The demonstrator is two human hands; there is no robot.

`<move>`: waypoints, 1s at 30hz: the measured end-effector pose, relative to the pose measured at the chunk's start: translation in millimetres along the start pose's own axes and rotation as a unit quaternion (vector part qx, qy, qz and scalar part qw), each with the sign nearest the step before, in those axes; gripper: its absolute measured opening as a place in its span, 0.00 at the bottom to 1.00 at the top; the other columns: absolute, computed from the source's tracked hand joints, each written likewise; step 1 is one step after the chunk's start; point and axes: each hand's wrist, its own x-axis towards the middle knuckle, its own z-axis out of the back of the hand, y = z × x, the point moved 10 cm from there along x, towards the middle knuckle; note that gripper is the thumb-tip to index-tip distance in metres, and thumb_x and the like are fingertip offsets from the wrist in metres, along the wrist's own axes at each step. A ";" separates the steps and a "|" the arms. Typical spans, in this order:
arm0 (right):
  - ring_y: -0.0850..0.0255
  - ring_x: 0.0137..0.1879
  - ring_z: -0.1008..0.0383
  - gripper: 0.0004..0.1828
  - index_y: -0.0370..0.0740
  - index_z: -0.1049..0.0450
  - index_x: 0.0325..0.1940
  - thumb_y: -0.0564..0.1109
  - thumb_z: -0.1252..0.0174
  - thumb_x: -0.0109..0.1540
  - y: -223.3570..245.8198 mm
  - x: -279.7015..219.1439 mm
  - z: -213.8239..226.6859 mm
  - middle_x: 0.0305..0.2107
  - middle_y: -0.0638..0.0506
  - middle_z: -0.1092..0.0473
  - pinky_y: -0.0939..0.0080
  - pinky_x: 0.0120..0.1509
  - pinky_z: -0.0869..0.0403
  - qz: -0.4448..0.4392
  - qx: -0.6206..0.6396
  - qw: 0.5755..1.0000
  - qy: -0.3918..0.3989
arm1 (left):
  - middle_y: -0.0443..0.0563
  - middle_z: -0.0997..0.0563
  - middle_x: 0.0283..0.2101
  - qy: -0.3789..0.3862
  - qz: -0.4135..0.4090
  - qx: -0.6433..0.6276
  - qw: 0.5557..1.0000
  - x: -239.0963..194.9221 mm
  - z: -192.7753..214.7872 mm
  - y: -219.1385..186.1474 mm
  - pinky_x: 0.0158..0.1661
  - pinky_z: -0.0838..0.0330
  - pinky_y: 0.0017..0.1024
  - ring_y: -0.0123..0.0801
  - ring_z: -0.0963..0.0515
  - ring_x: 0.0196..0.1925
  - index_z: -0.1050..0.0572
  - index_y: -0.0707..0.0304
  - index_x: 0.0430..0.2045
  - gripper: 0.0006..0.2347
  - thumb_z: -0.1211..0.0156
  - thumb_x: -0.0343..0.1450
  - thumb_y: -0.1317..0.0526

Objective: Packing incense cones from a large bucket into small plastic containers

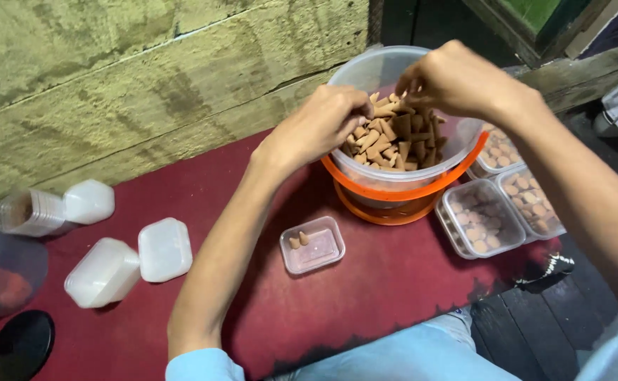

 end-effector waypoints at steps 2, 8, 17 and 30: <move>0.53 0.46 0.19 0.13 0.41 0.19 0.51 0.43 0.36 0.62 -8.8 12.2 -16.5 0.40 0.45 0.20 0.51 0.48 0.21 -0.007 -0.012 0.999 0.039 | 0.57 0.17 0.35 0.067 0.067 -0.005 0.995 11.7 -24.6 22.0 0.34 0.27 0.36 0.39 0.20 0.34 0.22 0.70 0.32 0.09 0.51 0.69 0.78; 0.53 0.48 0.19 0.18 0.48 0.18 0.54 0.49 0.32 0.59 -4.6 31.4 -43.5 0.43 0.48 0.19 0.53 0.53 0.21 -0.082 -0.046 0.977 0.191 | 0.61 0.20 0.47 0.286 0.267 0.102 0.915 21.3 -66.9 61.5 0.44 0.21 0.46 0.52 0.17 0.46 0.27 0.62 0.52 0.16 0.46 0.69 0.72; 0.54 0.43 0.18 0.13 0.44 0.17 0.47 0.48 0.32 0.59 -12.3 29.1 -45.6 0.39 0.48 0.19 0.54 0.48 0.21 -0.060 -0.010 0.983 0.172 | 0.59 0.17 0.38 0.267 0.222 0.208 0.914 28.4 -96.6 92.5 0.40 0.21 0.46 0.52 0.15 0.40 0.21 0.69 0.42 0.10 0.50 0.71 0.74; 0.46 0.41 0.21 0.12 0.44 0.21 0.46 0.48 0.33 0.61 -39.0 14.9 -35.9 0.34 0.45 0.21 0.43 0.37 0.24 -0.024 -0.043 0.999 0.019 | 0.53 0.19 0.38 0.337 0.256 0.150 0.894 18.3 -77.3 57.5 0.37 0.27 0.40 0.40 0.20 0.36 0.26 0.63 0.32 0.19 0.26 0.66 0.48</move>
